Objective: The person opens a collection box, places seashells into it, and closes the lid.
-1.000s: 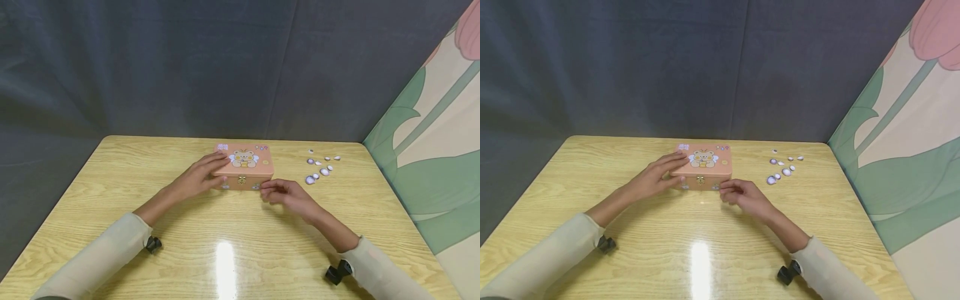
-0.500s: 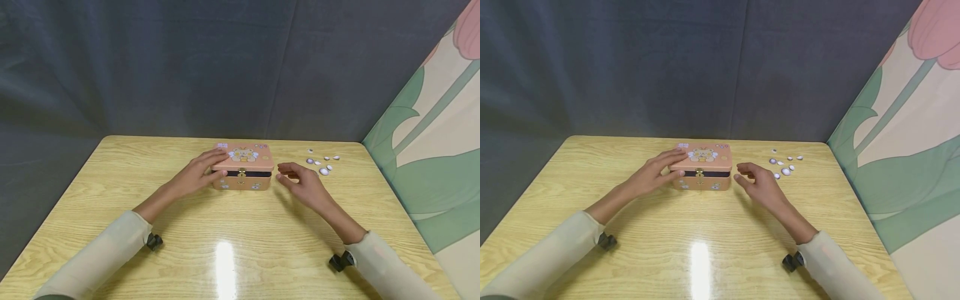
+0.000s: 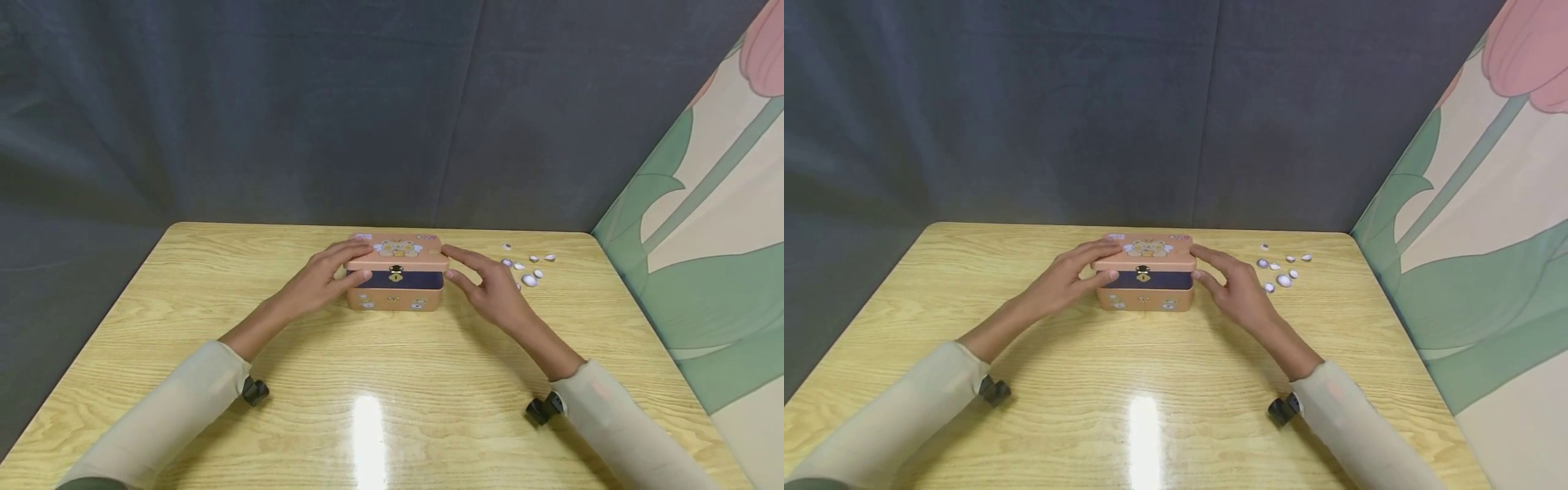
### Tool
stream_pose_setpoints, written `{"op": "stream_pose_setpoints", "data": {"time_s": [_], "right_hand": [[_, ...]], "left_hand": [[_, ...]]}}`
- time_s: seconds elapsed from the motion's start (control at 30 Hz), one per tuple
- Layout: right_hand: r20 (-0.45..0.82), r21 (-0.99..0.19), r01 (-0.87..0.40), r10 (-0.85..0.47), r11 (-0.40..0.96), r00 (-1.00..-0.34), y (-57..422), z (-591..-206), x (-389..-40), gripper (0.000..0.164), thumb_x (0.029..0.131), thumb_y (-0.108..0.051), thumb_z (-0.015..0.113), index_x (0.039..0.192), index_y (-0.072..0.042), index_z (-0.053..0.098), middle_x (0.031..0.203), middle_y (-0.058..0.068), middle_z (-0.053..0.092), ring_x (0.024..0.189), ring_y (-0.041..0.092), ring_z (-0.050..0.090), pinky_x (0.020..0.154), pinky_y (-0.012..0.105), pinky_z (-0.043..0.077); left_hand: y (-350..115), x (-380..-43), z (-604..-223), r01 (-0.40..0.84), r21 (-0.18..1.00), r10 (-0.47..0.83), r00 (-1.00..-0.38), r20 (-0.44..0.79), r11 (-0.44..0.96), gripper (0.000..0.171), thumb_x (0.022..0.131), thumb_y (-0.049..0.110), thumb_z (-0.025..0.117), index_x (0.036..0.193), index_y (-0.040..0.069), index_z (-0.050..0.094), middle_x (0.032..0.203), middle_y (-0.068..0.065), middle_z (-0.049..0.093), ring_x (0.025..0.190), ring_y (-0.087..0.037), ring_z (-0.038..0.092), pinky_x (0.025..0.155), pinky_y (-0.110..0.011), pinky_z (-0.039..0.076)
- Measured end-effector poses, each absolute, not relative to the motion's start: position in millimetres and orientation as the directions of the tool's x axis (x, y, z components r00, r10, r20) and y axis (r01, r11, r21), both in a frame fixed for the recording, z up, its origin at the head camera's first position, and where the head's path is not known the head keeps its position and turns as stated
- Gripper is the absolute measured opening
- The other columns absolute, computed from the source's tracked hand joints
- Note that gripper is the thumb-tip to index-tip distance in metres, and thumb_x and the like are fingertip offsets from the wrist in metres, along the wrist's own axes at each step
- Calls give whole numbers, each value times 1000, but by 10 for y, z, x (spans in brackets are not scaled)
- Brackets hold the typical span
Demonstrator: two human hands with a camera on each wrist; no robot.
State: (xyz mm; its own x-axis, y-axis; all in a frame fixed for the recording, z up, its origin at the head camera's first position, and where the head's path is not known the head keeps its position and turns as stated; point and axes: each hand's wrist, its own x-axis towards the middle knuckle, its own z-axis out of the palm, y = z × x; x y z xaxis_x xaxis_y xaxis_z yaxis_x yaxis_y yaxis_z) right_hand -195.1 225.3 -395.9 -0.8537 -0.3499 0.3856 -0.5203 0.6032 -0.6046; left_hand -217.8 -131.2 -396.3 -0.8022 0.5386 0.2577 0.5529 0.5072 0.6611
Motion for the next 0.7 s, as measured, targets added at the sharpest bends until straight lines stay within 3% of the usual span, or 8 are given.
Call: {"op": "stream_pose_setpoints", "data": {"time_s": [0.33,0.53,0.7], "right_hand": [[446,-593,-539,-314,598,-838,2246,-3951,-2001,42,112,-13,71,154,-8,70,153,17,73,142,43,69,118,66,58],[484,-590,-549,-285,591,-827,2258,-3936,-2031,39,111,-11,73,149,-7,73,147,20,76,136,45,73,114,66,61],[523,-595,-558,-248,579,-815,2253,-3920,-2075,34,110,-6,72,144,-3,76,137,21,80,127,43,78,105,64,65]], "left_hand": [[-1260,-2197,-3943,537,682,486,-823,295,496,55,114,33,71,164,15,59,177,-11,50,164,-34,48,127,-65,50],[-1221,-2198,-3889,512,716,427,-845,321,475,49,111,30,75,158,14,66,168,-11,61,146,-34,62,119,-66,54],[-1189,-2218,-3846,491,735,371,-864,340,468,45,111,34,75,152,15,71,158,-8,70,147,-33,64,122,-66,54]]}}
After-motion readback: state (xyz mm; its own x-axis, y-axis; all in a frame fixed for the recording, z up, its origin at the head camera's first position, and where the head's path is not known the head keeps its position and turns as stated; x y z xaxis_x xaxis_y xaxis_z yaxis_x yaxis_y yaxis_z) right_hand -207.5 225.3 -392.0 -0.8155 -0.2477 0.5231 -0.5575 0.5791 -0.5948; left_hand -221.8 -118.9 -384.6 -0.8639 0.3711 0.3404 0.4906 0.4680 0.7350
